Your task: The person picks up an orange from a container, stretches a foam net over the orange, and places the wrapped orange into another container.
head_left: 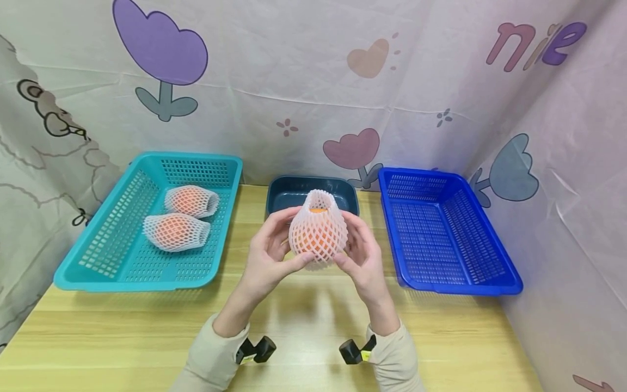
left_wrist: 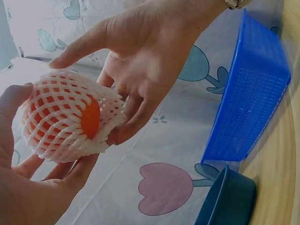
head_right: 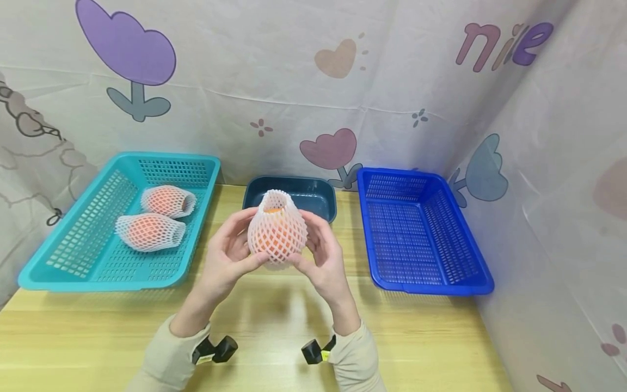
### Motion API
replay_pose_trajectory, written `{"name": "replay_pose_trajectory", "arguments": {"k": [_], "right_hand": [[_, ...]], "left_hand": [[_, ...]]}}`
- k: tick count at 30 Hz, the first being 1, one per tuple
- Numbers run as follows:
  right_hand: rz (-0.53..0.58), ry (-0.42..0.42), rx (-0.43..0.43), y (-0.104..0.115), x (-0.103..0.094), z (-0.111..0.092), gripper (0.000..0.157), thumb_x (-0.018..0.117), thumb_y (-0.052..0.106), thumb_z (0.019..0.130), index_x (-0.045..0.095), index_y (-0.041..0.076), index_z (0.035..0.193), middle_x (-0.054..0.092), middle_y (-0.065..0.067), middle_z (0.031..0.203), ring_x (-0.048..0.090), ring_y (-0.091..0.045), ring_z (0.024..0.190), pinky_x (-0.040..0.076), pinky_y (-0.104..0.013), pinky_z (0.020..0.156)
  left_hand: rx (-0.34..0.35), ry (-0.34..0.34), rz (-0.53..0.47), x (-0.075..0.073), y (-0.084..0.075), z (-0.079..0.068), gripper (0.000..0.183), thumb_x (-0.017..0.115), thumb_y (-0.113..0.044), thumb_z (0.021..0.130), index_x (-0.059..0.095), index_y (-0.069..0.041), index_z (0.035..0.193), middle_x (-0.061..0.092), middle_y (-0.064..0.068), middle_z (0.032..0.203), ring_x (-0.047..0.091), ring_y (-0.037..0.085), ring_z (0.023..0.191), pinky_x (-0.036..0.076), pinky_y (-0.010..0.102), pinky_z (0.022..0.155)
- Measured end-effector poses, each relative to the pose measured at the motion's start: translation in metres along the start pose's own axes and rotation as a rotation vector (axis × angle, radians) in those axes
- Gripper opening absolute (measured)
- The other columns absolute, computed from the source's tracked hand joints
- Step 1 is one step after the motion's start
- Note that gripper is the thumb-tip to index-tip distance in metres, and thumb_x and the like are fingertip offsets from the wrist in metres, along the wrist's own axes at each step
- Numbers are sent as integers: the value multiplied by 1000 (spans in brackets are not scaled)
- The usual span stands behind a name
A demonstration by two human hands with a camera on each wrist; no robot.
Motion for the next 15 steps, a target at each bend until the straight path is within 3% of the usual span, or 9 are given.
{"name": "replay_pose_trajectory", "arguments": {"k": [3,6,10,15], "right_hand": [[-17,-16,-84,5,-2,1,51,50,27,102,40,3,146,49,-14,144,46,-30,134,42,-39,108],[-25,-32,-211,14,-4,1,46,38,2,97,45,2,143,48,-20,144,43,-37,134,42,-45,107],[-97,-7,-363,26,-2,0,56,43,-21,81,55,0,132,44,-29,144,42,-46,131,42,-52,107],[-194,48,-418,31,5,-2,63,54,-25,73,62,5,128,42,-31,145,39,-47,134,38,-54,109]], "left_hand": [[-10,-16,-15,-1,1,0,70,79,1,80,43,4,140,48,19,137,53,31,122,50,39,100],[-26,-31,-24,-2,2,0,68,78,-5,83,42,6,140,48,19,136,54,30,121,51,39,98],[-53,-52,-14,-4,2,1,65,76,-8,85,43,6,139,47,19,134,56,32,118,54,39,94],[-66,-76,17,-6,1,2,55,70,-2,88,46,5,137,47,18,133,62,34,108,58,40,85]]}}
Point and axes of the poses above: each hand's wrist, its own z-axis towards the middle knuckle, its own x-axis out of the palm, y = z × x, the point moved 8 cm from there along z, towards the middle knuckle
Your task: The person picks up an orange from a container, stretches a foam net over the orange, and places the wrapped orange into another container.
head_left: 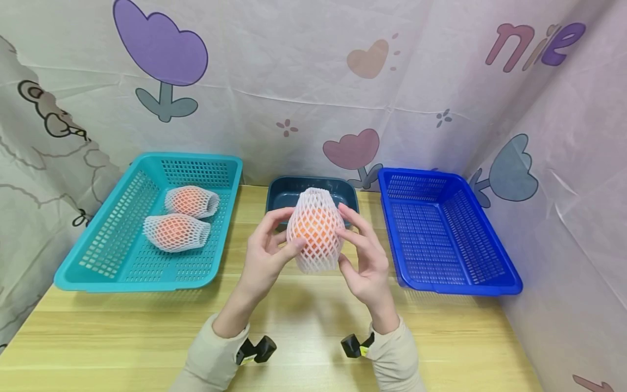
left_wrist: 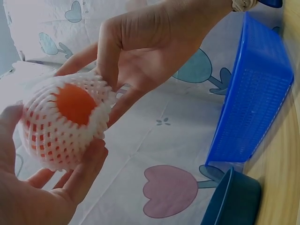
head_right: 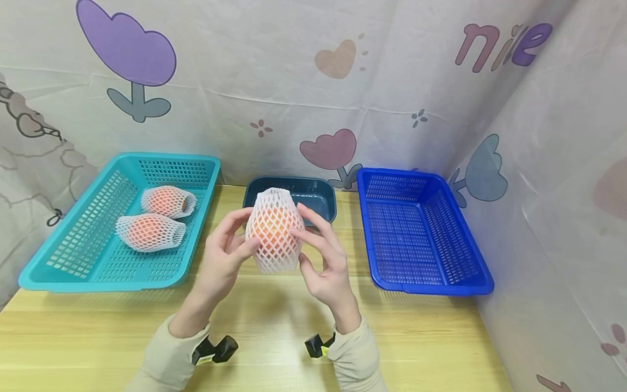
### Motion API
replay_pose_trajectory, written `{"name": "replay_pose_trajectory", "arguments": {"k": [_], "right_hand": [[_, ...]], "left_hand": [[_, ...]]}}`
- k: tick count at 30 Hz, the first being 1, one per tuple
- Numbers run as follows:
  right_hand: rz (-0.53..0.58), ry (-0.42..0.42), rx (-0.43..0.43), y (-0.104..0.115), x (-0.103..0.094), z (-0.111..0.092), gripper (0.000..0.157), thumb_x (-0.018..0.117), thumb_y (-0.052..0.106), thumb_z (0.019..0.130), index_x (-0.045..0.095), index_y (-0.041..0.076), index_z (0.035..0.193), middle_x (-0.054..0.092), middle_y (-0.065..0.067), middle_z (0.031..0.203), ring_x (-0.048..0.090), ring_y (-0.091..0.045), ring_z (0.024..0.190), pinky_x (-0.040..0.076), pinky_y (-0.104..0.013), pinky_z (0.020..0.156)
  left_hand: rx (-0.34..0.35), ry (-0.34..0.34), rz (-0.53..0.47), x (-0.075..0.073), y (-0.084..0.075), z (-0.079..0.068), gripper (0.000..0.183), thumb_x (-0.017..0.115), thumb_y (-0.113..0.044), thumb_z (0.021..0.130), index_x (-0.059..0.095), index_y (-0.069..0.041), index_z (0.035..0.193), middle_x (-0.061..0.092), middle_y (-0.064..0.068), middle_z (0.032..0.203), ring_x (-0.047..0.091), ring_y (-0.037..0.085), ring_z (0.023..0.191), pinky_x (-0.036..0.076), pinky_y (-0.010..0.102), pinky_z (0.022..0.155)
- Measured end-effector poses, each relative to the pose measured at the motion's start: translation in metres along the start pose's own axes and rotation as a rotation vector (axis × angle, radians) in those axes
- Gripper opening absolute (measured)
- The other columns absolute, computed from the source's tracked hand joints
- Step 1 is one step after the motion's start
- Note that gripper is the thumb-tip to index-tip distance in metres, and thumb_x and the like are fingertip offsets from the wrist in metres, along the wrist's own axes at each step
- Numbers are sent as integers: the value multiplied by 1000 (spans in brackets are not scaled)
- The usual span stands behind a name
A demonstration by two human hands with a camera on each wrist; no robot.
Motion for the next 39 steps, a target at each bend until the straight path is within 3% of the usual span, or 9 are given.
{"name": "replay_pose_trajectory", "arguments": {"k": [8,13,15,19,23,30,33,36,39], "right_hand": [[8,33,8,-1,4,0,61,60,-22,76,58,-2,134,42,-34,143,39,-48,134,40,-52,108],[58,23,44,-3,2,2,58,60,-21,77,52,-12,134,41,-36,142,39,-48,134,42,-49,107],[74,15,63,-4,1,2,57,59,-20,78,51,-14,134,40,-36,143,39,-47,134,43,-47,107],[98,1,102,-6,-1,3,54,61,-14,83,49,-15,135,40,-34,144,38,-46,135,45,-44,106],[113,-8,137,-8,-2,2,53,66,-3,89,45,-15,137,39,-33,145,38,-43,135,47,-41,104],[130,-32,209,-14,-4,-1,56,68,1,91,43,-14,139,40,-27,146,39,-38,135,47,-40,104],[123,-52,251,-17,-6,-2,55,67,2,92,45,-13,139,43,-24,145,43,-36,132,49,-39,102],[115,-71,289,-19,-8,-4,52,66,2,93,46,-11,139,46,-22,144,47,-33,127,51,-38,99],[102,-77,324,-21,-8,-4,51,63,-6,91,47,-10,139,47,-20,143,50,-31,122,51,-38,99]], "left_hand": [[106,1,89,0,-5,-1,41,56,-17,102,48,-2,140,47,12,139,68,20,70,60,35,57],[115,22,174,0,-8,-2,40,32,-15,108,52,-5,141,43,8,144,65,24,83,58,38,55],[99,61,160,2,-8,-3,52,25,-4,99,48,-6,145,39,8,147,65,28,92,59,40,55],[119,154,125,6,-9,-4,82,32,11,72,36,-4,152,30,11,152,64,33,101,59,39,58],[179,195,92,9,-11,-3,79,38,23,77,30,1,152,28,16,152,61,34,107,60,38,59],[223,146,168,6,-12,-2,70,54,24,81,40,3,146,37,15,146,64,28,94,58,35,51],[244,118,254,2,-13,-1,70,59,22,79,46,1,144,42,12,143,60,25,94,58,30,61],[289,92,317,0,-16,0,68,65,19,77,51,2,140,44,12,142,54,28,107,55,30,83],[328,93,300,0,-20,1,67,66,21,75,51,6,138,43,16,143,45,34,125,47,36,102]]}}
Point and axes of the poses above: each hand's wrist, its own z-axis towards the middle knuckle, its own x-axis out of the palm, y = z × x, the point moved 8 cm from there along z, towards the middle knuckle
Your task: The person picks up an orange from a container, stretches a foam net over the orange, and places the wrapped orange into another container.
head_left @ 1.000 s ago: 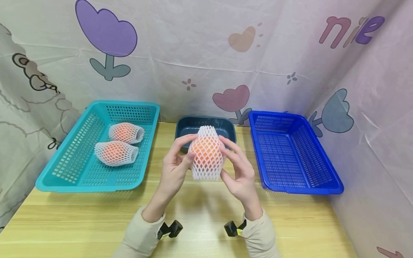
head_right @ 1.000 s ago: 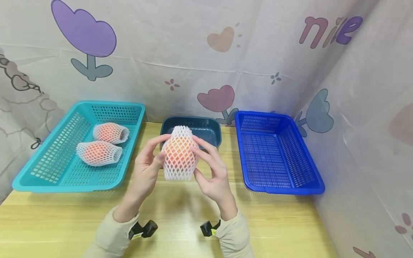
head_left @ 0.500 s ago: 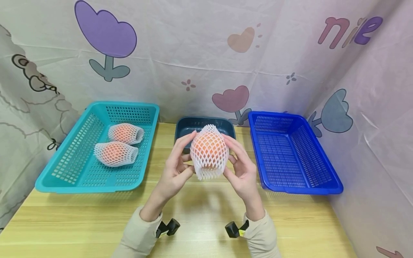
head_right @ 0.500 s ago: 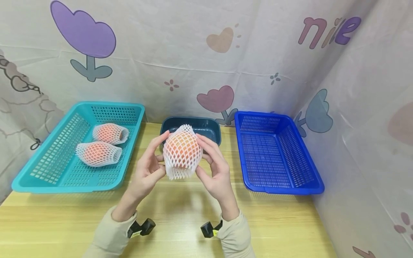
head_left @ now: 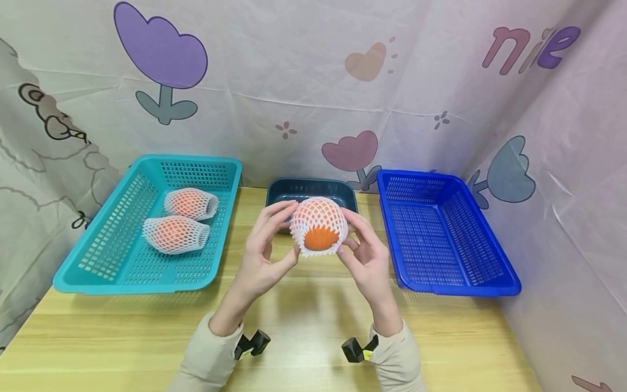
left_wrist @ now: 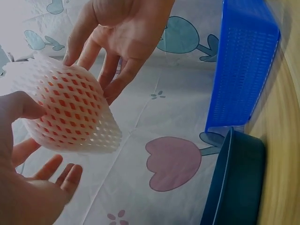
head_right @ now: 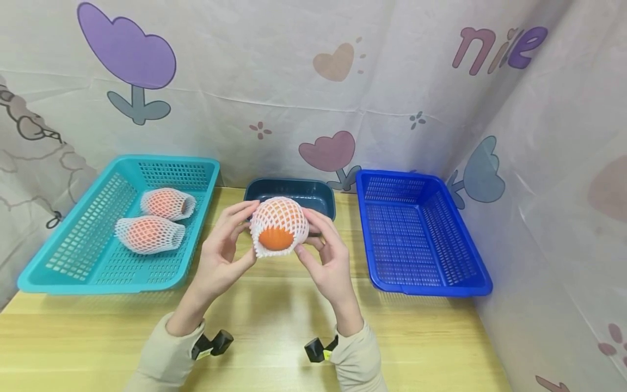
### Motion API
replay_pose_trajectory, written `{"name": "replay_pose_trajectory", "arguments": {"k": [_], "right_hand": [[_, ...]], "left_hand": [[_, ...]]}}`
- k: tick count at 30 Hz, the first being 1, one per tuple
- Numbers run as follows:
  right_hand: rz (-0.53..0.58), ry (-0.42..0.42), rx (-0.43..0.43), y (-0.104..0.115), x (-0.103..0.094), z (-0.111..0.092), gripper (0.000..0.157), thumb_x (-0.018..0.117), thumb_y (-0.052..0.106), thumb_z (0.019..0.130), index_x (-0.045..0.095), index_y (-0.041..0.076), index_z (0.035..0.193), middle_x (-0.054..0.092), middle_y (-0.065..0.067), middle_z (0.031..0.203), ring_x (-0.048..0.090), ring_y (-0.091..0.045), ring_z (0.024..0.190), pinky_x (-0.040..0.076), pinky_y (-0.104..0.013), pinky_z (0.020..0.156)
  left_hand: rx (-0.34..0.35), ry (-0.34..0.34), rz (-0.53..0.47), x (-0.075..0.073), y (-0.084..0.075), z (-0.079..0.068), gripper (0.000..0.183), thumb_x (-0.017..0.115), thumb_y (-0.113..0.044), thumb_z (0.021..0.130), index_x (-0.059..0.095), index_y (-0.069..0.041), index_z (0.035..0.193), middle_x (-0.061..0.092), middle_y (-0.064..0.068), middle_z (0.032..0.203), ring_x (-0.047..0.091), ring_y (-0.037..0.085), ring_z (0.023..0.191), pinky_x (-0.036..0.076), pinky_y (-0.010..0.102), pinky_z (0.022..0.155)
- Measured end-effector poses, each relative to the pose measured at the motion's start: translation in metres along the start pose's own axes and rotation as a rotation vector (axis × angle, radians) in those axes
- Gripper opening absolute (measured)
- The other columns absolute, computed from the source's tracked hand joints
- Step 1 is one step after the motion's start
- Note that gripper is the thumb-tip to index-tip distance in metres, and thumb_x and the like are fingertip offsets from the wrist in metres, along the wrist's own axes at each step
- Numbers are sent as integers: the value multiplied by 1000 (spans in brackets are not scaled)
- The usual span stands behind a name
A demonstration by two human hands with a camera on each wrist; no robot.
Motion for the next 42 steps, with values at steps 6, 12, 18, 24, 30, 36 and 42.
{"name": "replay_pose_trajectory", "arguments": {"k": [6,12,18,24,30,36,42], "right_hand": [[-28,-27,57,-2,-1,0,51,57,-14,89,49,-7,139,50,-16,141,53,-28,120,50,-40,99],[-18,-46,94,-4,-1,0,48,61,-8,90,51,-5,137,53,-16,136,55,-25,112,53,-37,96],[-9,-48,108,-5,-1,0,46,67,4,92,52,-5,135,55,-15,131,55,-22,101,56,-34,90],[-26,-37,129,-8,-1,-2,43,62,9,95,53,-2,136,55,-14,133,55,-25,104,55,-32,90],[-47,-64,156,-11,-2,-4,38,56,7,97,52,-4,133,56,-13,132,56,-28,116,53,-32,93],[-38,-94,199,-13,-3,-5,36,54,6,96,50,-4,131,57,-11,129,58,-26,115,55,-33,90],[-2,-100,235,-17,-1,-4,31,54,5,96,53,1,127,59,-11,123,61,-25,110,57,-34,86]], "left_hand": [[4,9,-126,2,0,0,67,61,28,75,49,10,138,43,21,145,43,39,132,45,43,105],[-18,16,-201,3,1,-1,59,59,22,82,47,10,138,43,23,144,44,40,132,47,41,104],[-90,22,-222,5,4,-3,53,64,6,90,45,6,139,42,19,143,46,37,130,47,40,104],[-177,-26,-193,4,9,-5,48,65,5,92,49,2,137,48,14,138,50,33,126,50,38,99],[-182,-21,-175,5,10,-6,48,66,2,92,51,2,137,48,13,138,51,32,126,49,39,101],[-194,37,-135,7,9,-6,68,75,7,82,47,-3,143,45,10,144,47,29,131,46,40,105],[-226,52,-57,10,13,-7,91,85,9,69,42,-10,148,46,5,144,48,23,130,43,36,108]]}}
Point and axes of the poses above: each hand's wrist, its own z-axis towards the middle knuckle, its own x-axis out of the palm, y = z × x, the point moved 8 cm from there along z, towards the middle knuckle
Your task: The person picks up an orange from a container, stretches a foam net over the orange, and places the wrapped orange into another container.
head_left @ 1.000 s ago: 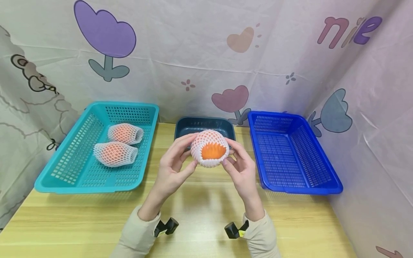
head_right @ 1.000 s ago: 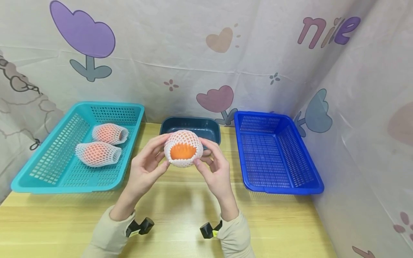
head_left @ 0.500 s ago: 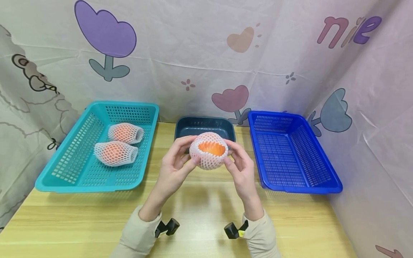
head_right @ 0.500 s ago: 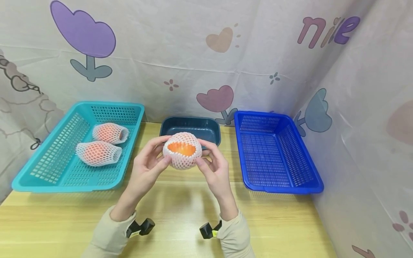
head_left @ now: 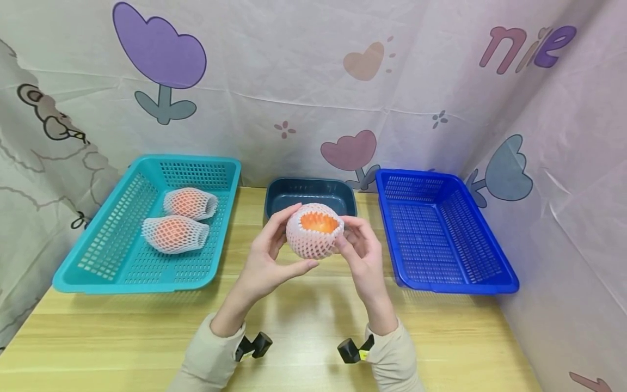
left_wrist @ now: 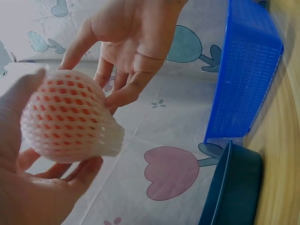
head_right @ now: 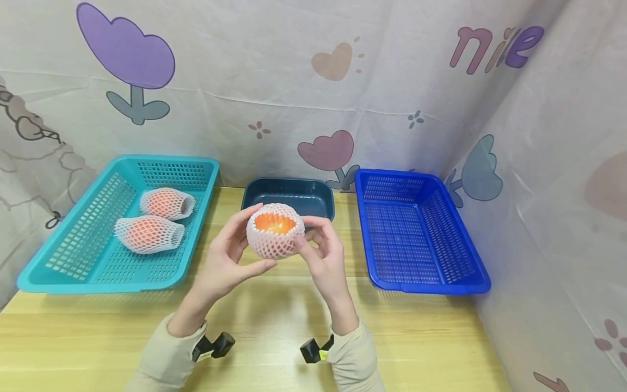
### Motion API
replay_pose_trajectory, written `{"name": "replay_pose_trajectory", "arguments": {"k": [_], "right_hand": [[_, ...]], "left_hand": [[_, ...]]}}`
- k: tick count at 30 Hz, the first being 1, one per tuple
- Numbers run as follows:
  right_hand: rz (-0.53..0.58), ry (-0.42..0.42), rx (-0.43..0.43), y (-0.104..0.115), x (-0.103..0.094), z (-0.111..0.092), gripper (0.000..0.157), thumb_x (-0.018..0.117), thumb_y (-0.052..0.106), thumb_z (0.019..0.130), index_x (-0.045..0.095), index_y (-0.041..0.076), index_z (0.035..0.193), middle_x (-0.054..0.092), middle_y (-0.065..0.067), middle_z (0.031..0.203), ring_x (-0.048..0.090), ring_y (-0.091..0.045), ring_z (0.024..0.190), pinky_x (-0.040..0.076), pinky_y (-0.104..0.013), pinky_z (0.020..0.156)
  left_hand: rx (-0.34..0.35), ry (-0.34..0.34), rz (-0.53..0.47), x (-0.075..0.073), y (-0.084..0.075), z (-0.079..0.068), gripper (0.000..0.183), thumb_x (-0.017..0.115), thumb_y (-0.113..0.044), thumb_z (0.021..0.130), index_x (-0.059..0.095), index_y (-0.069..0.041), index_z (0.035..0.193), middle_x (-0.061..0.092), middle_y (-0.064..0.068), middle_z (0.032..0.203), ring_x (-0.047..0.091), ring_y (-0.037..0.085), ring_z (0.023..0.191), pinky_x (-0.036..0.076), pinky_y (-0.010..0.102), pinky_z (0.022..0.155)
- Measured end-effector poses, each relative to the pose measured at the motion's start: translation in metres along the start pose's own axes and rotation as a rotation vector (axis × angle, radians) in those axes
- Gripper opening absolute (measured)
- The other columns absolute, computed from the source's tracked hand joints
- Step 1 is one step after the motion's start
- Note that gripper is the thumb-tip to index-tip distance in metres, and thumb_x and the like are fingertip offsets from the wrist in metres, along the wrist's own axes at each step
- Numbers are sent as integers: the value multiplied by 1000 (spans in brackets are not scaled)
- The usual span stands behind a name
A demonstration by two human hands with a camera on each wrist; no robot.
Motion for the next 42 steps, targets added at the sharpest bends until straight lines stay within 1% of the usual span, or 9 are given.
{"name": "replay_pose_trajectory", "arguments": {"k": [5,10,14,19,23,26,29,33,42], "right_hand": [[-3,-1,32,-5,1,0,29,54,8,97,53,5,126,60,-10,123,61,-27,115,58,-36,85],[-18,5,18,-6,3,1,28,57,6,95,55,3,123,62,-8,109,63,-20,97,58,-29,71],[-33,-3,-21,-4,3,2,27,61,4,92,58,-1,118,60,-5,100,57,-17,91,53,-26,71],[-30,26,-49,-2,5,1,42,66,13,92,52,-2,129,59,-8,119,55,-22,110,51,-30,89],[-12,104,-39,-3,11,-1,62,71,28,92,43,1,141,54,-11,136,51,-27,124,46,-35,103],[-6,162,-22,-4,16,-2,73,75,34,89,39,3,144,50,-13,142,50,-28,127,45,-37,106],[-10,178,-11,-4,18,-2,75,77,34,88,38,3,145,50,-15,141,52,-28,125,47,-38,104],[9,160,-2,-6,17,-2,73,77,30,87,40,1,143,51,-15,141,53,-28,124,47,-38,103],[63,139,25,-8,17,-2,69,76,25,88,40,2,143,53,-14,136,55,-27,120,51,-41,98]], "left_hand": [[-33,-24,7,1,5,0,87,83,8,73,42,-11,147,46,7,143,49,23,126,43,33,108],[-56,-34,-53,0,9,0,80,80,8,76,43,-8,145,47,9,141,51,25,125,44,34,106],[-72,-37,-94,-1,11,0,74,78,7,79,44,-3,143,48,11,139,52,27,122,46,34,104],[-104,-32,-132,0,14,0,69,78,4,80,47,-3,142,48,12,138,52,28,119,50,35,99],[-121,-29,-159,0,17,-1,67,79,1,81,48,-4,141,48,11,137,51,29,117,52,36,96],[-119,-28,-173,0,18,-1,67,81,-1,80,49,-4,140,49,12,137,51,29,117,53,36,96],[-108,-22,-183,-1,19,-1,69,82,0,79,49,-2,139,49,13,136,51,28,117,52,35,97],[-104,-9,-180,-1,20,-1,71,83,2,77,48,-1,138,48,14,136,50,28,118,51,34,99],[-146,43,-131,5,23,-2,83,84,0,76,40,-12,145,46,7,143,48,25,126,48,37,102]]}}
Point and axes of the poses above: each hand's wrist, its own z-axis towards the middle knuckle, its own x-axis out of the palm, y = z × x, the point moved 8 cm from there along z, towards the middle knuckle
